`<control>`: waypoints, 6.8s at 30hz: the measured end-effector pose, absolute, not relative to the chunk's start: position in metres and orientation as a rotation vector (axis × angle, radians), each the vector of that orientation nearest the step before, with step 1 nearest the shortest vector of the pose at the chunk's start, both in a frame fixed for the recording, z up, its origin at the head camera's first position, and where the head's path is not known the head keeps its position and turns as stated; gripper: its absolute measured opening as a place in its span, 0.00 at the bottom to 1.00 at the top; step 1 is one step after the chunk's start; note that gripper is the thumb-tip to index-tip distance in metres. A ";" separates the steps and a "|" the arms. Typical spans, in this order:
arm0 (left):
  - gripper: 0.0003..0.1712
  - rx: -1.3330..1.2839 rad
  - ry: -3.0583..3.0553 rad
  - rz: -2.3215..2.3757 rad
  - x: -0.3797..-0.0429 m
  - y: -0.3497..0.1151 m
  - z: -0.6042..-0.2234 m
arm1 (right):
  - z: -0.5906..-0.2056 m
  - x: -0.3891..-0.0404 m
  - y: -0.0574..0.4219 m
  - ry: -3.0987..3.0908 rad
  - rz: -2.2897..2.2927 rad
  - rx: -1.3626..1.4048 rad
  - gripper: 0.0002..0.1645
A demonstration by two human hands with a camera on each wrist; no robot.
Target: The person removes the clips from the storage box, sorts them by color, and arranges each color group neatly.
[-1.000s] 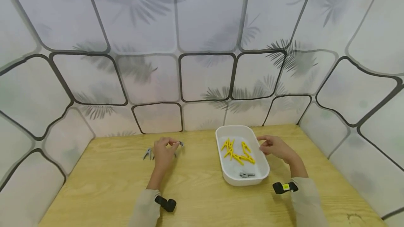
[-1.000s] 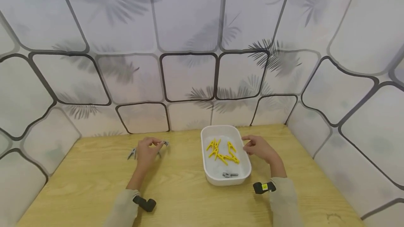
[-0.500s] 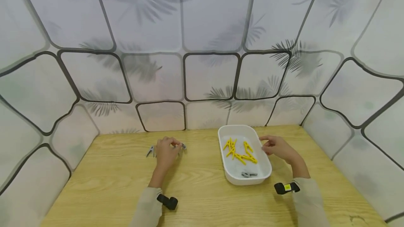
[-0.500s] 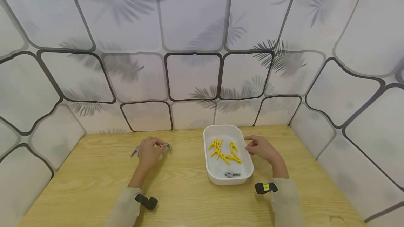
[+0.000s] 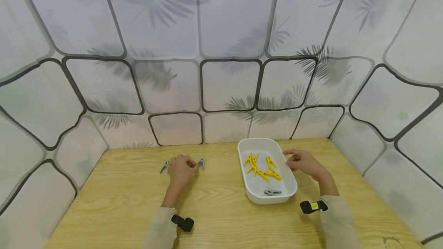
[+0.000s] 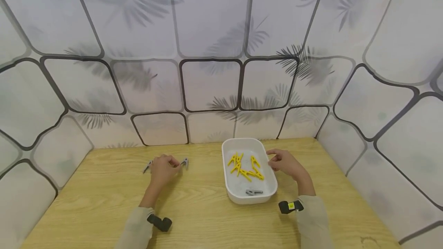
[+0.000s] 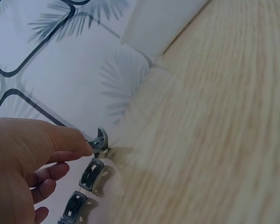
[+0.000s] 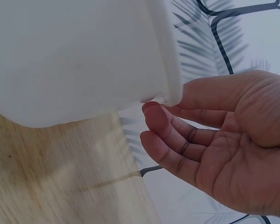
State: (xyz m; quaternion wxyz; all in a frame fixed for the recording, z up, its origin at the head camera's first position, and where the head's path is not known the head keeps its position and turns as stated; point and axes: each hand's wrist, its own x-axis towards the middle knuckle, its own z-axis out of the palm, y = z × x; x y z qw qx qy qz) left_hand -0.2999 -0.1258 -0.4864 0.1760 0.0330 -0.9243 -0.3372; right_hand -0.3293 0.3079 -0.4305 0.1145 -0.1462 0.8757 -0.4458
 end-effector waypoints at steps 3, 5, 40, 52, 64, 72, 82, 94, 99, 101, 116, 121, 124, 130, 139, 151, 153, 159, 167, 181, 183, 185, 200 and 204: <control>0.07 0.105 -2.634 -0.970 -0.298 -0.126 -0.487 | -0.431 -0.331 0.307 2.570 -1.297 -0.431 0.29; 0.08 0.106 -2.637 -0.974 -0.297 -0.125 -0.487 | -0.429 -0.331 0.307 2.572 -1.293 -0.426 0.29; 0.10 0.118 -2.713 -0.912 -0.297 -0.124 -0.489 | -0.426 -0.327 0.305 2.569 -1.302 -0.419 0.29; 0.12 0.108 -2.721 -0.917 -0.295 -0.123 -0.488 | -0.426 -0.326 0.304 2.573 -1.296 -0.411 0.29; 0.07 0.099 -2.706 -0.918 -0.297 -0.124 -0.492 | -0.428 -0.327 0.305 2.565 -1.295 -0.415 0.30; 0.07 0.083 -2.695 -0.923 -0.297 -0.124 -0.493 | -0.428 -0.327 0.306 2.552 -1.308 -0.422 0.30; 0.09 0.074 -2.686 -0.949 -0.296 -0.122 -0.492 | -0.429 -0.328 0.307 2.564 -1.298 -0.419 0.30; 0.08 0.055 -2.687 -0.956 -0.295 -0.121 -0.492 | -0.430 -0.327 0.305 2.567 -1.310 -0.409 0.30; 0.07 0.054 -2.699 -0.932 -0.295 -0.119 -0.494 | -0.432 -0.326 0.307 2.575 -1.305 -0.386 0.30; 0.07 0.053 -2.704 -0.923 -0.295 -0.118 -0.495 | -0.434 -0.325 0.308 2.575 -1.299 -0.373 0.30; 0.06 -0.157 -2.640 -1.019 -0.288 -0.086 -0.471 | -0.435 -0.320 0.311 2.583 -1.293 -0.349 0.30; 0.06 -0.275 -2.588 -1.023 -0.287 -0.066 -0.453 | -0.434 -0.323 0.309 2.587 -1.301 -0.379 0.29; 0.06 -0.334 -2.568 -0.969 -0.290 -0.056 -0.438 | -0.433 -0.325 0.306 2.579 -1.308 -0.410 0.30; 0.07 -0.514 -2.598 -0.797 -0.300 -0.030 -0.401 | -0.431 -0.330 0.304 2.583 -1.312 -0.404 0.29; 0.08 -0.903 -2.693 -0.548 -0.304 0.030 -0.373 | -0.431 -0.330 0.305 2.568 -1.326 -0.394 0.30; 0.06 -1.283 -2.943 -0.439 -0.312 0.080 -0.374 | -0.430 -0.330 0.305 2.565 -1.324 -0.437 0.30; 0.05 -1.319 -2.957 -0.420 -0.313 0.086 -0.373 | -0.430 -0.330 0.306 2.567 -1.322 -0.445 0.30; 0.05 -1.360 -2.985 -0.325 -0.315 0.101 -0.380 | -0.429 -0.329 0.306 2.565 -1.322 -0.455 0.30; 0.03 -1.346 -3.060 -0.311 -0.320 0.108 -0.402 | -0.431 -0.330 0.307 2.567 -1.329 -0.451 0.30; 0.04 -1.304 -3.161 -0.316 -0.314 0.106 -0.421 | -0.432 -0.331 0.307 2.561 -1.330 -0.447 0.30; 0.03 -1.297 -3.171 -0.297 -0.314 0.107 -0.422 | -0.431 -0.331 0.307 2.567 -1.331 -0.445 0.30; 0.03 -1.288 -3.171 -0.259 -0.313 0.107 -0.422 | -0.431 -0.331 0.306 2.570 -1.336 -0.445 0.30; 0.04 -1.253 -3.148 -0.278 -0.312 0.109 -0.434 | -0.430 -0.329 0.305 2.552 -1.356 -0.441 0.30; 0.05 -1.204 -3.138 -0.256 -0.315 0.105 -0.433 | -0.428 -0.329 0.306 2.559 -1.347 -0.440 0.31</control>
